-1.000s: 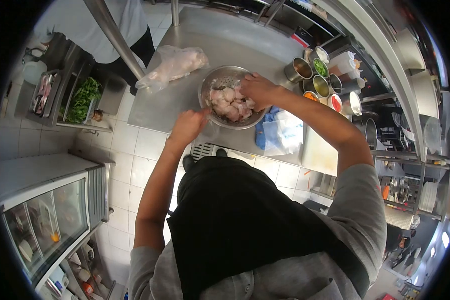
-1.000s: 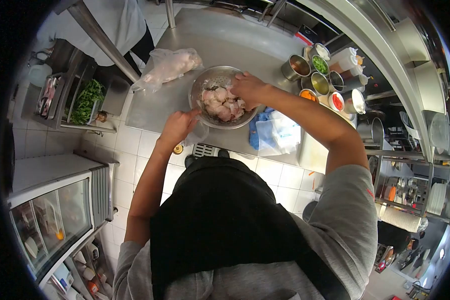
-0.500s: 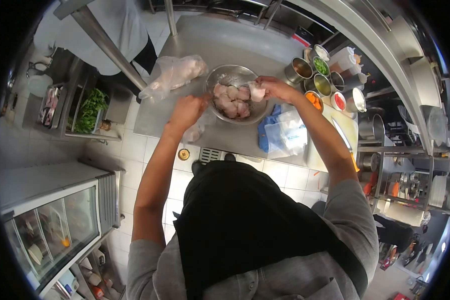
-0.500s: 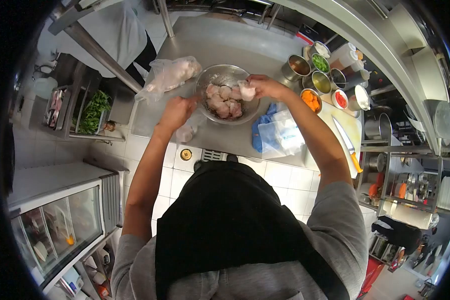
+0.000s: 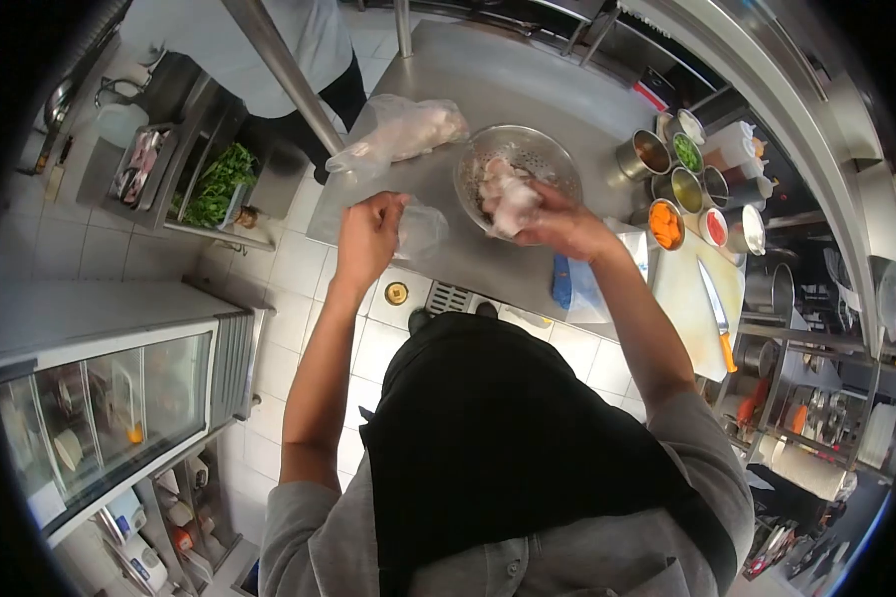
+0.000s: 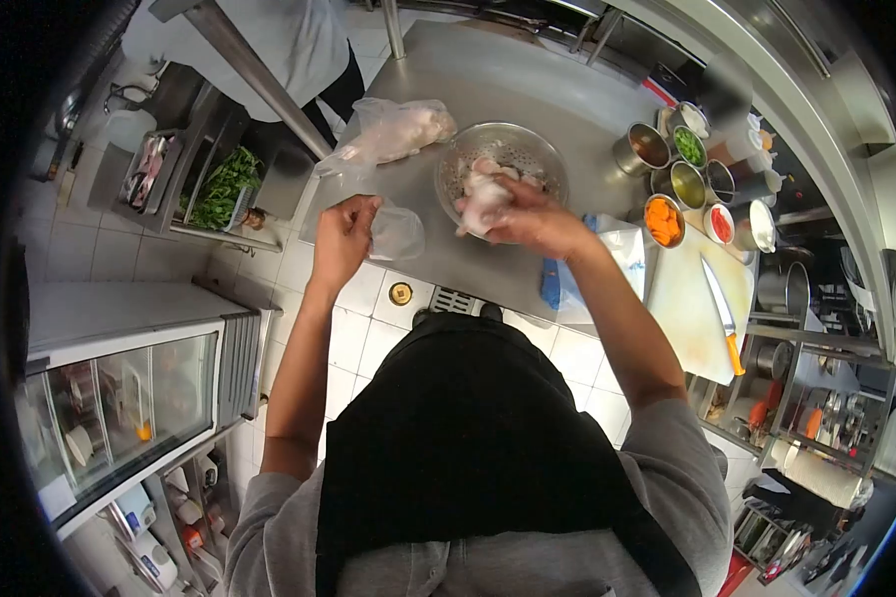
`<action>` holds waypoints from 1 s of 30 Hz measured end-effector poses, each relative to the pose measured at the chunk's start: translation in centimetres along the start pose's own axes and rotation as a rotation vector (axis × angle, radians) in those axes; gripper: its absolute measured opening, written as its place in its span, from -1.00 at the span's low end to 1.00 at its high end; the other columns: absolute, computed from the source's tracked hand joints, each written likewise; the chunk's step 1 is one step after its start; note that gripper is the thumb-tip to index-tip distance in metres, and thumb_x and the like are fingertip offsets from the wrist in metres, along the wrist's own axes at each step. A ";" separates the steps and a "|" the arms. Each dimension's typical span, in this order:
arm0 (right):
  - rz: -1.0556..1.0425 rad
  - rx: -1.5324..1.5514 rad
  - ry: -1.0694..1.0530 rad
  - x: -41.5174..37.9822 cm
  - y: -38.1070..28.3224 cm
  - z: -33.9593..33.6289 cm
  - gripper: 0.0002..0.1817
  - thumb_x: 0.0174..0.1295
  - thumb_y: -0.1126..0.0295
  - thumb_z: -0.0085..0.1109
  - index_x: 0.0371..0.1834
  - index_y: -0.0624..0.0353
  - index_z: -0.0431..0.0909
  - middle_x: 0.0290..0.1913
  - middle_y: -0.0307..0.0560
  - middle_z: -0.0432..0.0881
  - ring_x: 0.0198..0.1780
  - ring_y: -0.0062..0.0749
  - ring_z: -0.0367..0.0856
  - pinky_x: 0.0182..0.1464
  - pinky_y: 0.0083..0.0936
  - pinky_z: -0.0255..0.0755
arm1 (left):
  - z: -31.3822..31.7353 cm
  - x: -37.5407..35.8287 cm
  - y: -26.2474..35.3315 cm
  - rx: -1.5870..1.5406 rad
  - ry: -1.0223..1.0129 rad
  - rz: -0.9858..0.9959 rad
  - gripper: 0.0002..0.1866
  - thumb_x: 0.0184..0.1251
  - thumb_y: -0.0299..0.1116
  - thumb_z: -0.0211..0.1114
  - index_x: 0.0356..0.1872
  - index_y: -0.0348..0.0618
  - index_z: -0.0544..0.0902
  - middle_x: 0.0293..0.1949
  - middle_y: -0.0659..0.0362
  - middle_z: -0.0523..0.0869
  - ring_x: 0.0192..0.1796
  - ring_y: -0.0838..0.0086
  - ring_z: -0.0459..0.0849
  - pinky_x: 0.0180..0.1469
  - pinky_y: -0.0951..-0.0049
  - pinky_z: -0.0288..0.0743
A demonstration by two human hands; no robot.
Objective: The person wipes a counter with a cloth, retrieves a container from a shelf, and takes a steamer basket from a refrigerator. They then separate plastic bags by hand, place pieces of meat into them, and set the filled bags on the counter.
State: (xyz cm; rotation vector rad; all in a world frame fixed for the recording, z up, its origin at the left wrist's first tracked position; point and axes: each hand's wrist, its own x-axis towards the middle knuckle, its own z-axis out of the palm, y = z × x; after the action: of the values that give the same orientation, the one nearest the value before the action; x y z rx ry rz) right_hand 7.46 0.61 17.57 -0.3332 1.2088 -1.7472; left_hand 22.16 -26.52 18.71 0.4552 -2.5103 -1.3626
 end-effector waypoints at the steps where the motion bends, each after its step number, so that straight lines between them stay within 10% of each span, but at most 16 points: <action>1: 0.023 -0.041 -0.146 -0.4 -1.3 3.2 -0.27 0.37 0.41 0.19 0.55 0.20 0.07 0.27 0.05 0.54 0.07 -0.26 0.68 -0.02 -0.45 0.57 | 0.1 -0.5 0.1 -0.066 -0.001 -0.050 -0.78 0.47 -0.38 0.22 -0.22 -0.36 0.73 -0.67 0.04 0.56 -0.65 0.41 0.54 -0.53 0.34 0.34; 8: 0.252 0.066 -0.437 5.3 5.0 8.0 -0.50 0.47 0.26 0.06 0.40 0.21 0.30 0.24 0.03 0.58 -0.01 -0.34 0.68 -0.17 -0.61 0.49 | 0.0 -2.5 -0.1 -0.162 0.005 -0.132 -0.74 0.51 -0.32 0.22 -0.19 -0.35 0.72 -0.66 0.07 0.56 -0.64 0.48 0.55 -0.53 0.40 0.37; 20: 0.400 -0.214 -0.055 2.8 1.1 11.2 -0.58 0.44 0.32 0.12 0.23 0.41 0.43 -0.04 -0.10 0.69 -0.13 -0.23 0.79 -0.20 -0.46 0.66 | 0.1 -2.3 -1.7 -0.073 0.029 0.069 -0.74 0.51 -0.29 0.22 -0.09 -0.27 0.74 -0.32 -0.17 0.75 -0.36 0.24 0.76 -0.23 0.32 0.57; 25: -0.265 -0.984 0.135 2.5 -1.2 2.7 -0.59 0.14 0.32 0.39 0.06 0.20 0.63 -0.21 -0.04 0.75 -0.18 -0.22 0.77 -0.18 -0.34 0.65 | -0.6 0.3 -1.4 -0.137 0.158 0.086 -0.73 0.52 -0.27 0.23 -0.10 -0.29 0.75 -0.56 0.04 0.64 -0.53 0.53 0.56 -0.41 0.43 0.43; 27: -0.212 -1.765 0.261 3.4 -1.5 -2.5 -0.59 0.16 0.35 0.31 0.11 0.12 0.60 -0.10 0.05 0.73 -0.12 -0.05 0.73 -0.04 -0.25 0.63 | -0.2 1.4 -0.6 -0.229 0.159 0.079 -0.71 0.53 -0.23 0.23 -0.11 -0.27 0.77 -0.71 0.28 0.39 -0.65 0.70 0.30 -0.57 0.52 0.21; 30: -0.228 -1.986 0.289 4.2 0.9 -6.9 -0.53 -0.01 0.37 0.35 0.06 0.15 0.61 -0.08 0.12 0.70 0.03 0.07 0.65 0.13 -0.16 0.55 | 0.6 2.8 -1.1 -0.233 0.154 0.139 -0.69 0.54 -0.21 0.23 -0.10 -0.28 0.76 -0.71 0.27 0.43 -0.65 0.69 0.33 -0.57 0.53 0.22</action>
State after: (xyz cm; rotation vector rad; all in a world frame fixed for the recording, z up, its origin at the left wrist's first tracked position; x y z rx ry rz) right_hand 1.19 1.12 12.38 -1.3380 2.8156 -0.0952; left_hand 19.55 -27.73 17.64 0.3178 -2.1845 -1.4819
